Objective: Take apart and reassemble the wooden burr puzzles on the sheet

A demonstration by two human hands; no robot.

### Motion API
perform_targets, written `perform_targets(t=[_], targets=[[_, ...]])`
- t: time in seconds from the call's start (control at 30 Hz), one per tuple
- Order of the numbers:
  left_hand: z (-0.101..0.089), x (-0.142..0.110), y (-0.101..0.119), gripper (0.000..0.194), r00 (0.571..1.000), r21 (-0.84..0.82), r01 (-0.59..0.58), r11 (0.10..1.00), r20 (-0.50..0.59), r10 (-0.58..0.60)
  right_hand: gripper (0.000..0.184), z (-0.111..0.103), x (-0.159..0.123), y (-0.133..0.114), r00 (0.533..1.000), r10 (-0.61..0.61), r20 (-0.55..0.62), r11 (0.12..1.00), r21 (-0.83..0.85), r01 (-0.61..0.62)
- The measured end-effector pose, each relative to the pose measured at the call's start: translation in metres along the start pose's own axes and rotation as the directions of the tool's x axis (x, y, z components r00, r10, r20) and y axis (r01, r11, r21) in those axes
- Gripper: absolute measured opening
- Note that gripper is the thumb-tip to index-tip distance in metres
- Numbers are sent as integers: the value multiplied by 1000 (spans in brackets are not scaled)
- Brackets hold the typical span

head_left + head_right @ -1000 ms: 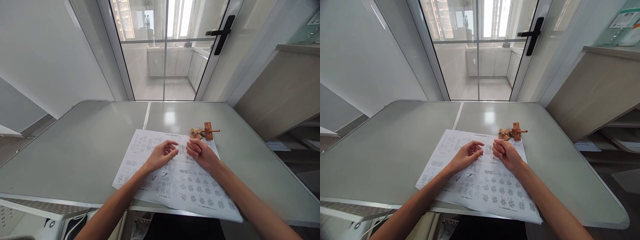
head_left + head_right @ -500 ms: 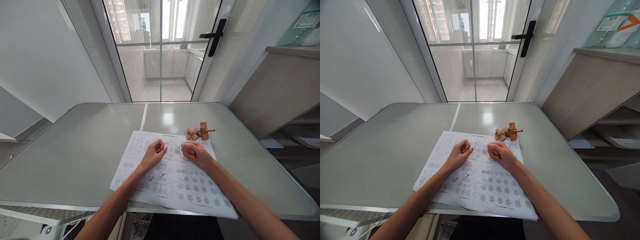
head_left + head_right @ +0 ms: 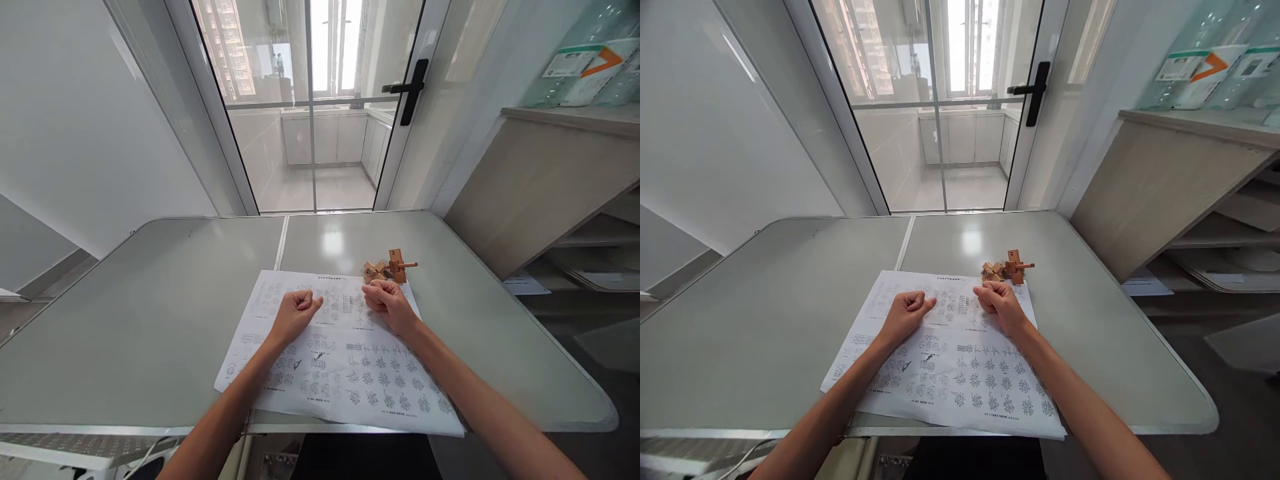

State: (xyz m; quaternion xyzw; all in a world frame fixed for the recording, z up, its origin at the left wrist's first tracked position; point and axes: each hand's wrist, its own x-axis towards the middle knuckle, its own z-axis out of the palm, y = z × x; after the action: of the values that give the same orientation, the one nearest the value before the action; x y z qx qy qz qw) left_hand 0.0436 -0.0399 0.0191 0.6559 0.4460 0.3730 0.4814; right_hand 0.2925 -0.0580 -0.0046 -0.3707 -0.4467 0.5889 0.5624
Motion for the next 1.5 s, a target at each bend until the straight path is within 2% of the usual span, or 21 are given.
perform_targets(t=[0.2,0.4,0.63,0.77,0.87,0.97,1.03,1.1,1.17,1.27,1.33,1.5], targets=[[-3,-1,-2,61,999,1,35,999,-13,-35,72,-1,1,-2,999,-18,-43,1000,-21,17],[-3,-2,3,48,1000,65,17,998,-5,-17,71,4,0,1,996,-27,-84,996,-91,19],[-5,1,-1,38,999,77,34,996,-27,-32,62,10,0,2,993,-51,-110,970,-241,23],[-5,1,-3,36,999,72,35,997,-13,-34,56,9,-1,1,981,-146,-131,925,-370,88],[-5,1,-4,36,999,65,31,997,-9,-30,51,-1,-5,-5,944,-267,-193,849,-510,136],[-5,1,-4,36,1000,59,25,998,-7,-25,47,-19,-8,-16,852,-404,-331,774,-621,126],[-5,1,-5,36,1000,56,21,998,-5,-21,40,-33,-10,-25,800,-457,-389,737,-669,96],[-5,1,-6,36,1000,55,18,998,-5,-18,27,-46,-12,-32,781,-467,-415,706,-707,47],[-5,1,-6,35,1000,56,17,998,-6,-17,19,-57,-13,-36,810,-433,-395,669,-743,-5],[-5,0,-6,34,1000,60,20,998,-9,-20,30,-69,-16,-33,854,-385,-351,603,-796,-55],[-5,0,-6,34,1000,64,22,998,-12,-21,36,-76,-17,-28,866,-369,-337,581,-811,-68],[-5,1,-6,33,1000,79,21,997,-23,-19,53,-88,-15,-17,889,-330,-317,628,-777,-44]])
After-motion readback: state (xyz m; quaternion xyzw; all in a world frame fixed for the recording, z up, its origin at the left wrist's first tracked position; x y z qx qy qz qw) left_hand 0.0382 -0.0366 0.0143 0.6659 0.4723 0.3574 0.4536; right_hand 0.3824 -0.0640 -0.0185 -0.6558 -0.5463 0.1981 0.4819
